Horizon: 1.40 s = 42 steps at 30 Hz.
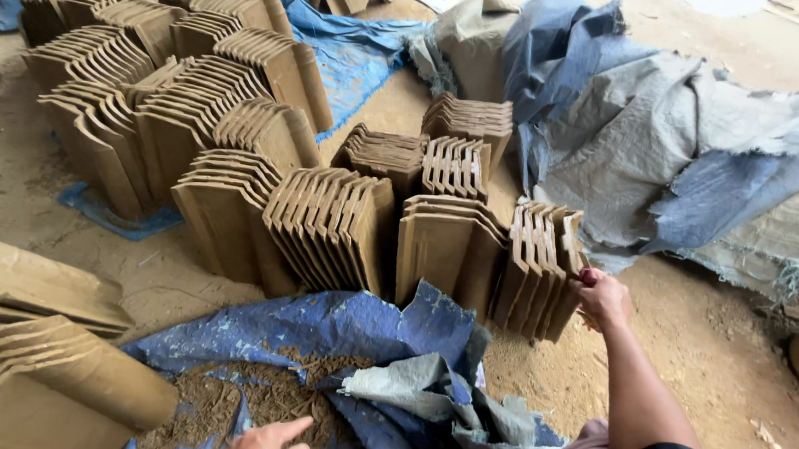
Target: The person sits on the floor and scrapes the edges of wooden pieces using a small tool. They pick up individual pieces from a stack, scrape the edges to remove excess material, and then place the pieces back onto the stack.
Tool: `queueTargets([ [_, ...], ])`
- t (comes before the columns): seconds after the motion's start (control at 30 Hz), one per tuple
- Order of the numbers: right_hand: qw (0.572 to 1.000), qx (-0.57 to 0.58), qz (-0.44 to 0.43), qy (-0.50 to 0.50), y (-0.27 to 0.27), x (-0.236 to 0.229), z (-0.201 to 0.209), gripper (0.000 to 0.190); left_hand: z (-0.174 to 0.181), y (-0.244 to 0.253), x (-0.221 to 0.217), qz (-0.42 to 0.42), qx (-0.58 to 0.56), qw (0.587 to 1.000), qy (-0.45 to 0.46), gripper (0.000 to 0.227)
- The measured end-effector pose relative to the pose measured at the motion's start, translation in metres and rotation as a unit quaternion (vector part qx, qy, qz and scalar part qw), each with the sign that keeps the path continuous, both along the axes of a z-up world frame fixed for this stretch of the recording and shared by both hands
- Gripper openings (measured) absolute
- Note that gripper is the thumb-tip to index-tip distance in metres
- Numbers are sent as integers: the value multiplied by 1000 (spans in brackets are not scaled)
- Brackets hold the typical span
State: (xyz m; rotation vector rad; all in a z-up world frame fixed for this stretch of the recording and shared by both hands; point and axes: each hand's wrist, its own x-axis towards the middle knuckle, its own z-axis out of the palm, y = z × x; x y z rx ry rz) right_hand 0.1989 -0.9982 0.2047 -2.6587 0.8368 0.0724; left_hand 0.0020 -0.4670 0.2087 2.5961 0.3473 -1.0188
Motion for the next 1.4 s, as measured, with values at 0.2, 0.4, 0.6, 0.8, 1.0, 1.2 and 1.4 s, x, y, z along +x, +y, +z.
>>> queueTargets([
  [0.2,987,92,-118,-61,-14,-7,3,34,5,3,-1,-99,-36,994,-23,47],
  [0.4,988,-22,-69,-134,-27,-14,24,40,25,8,5,-61,-27,997,-30,46],
  [0.6,945,220,-108,-219,83,-111,131,25,18,-27,6,-43,-130,987,-86,44],
  [0.8,943,300,-46,-140,179,-184,175,16,87,-132,47,186,-487,853,-19,63],
  [1.0,890,272,308,-198,245,-206,114,13,56,-167,92,276,-536,796,-54,32],
  [1.2,811,197,510,-209,302,-227,38,33,106,-101,27,252,-360,894,-91,57],
  [1.4,701,206,662,-168,330,-248,73,13,119,-52,-13,216,-281,918,-177,65],
])
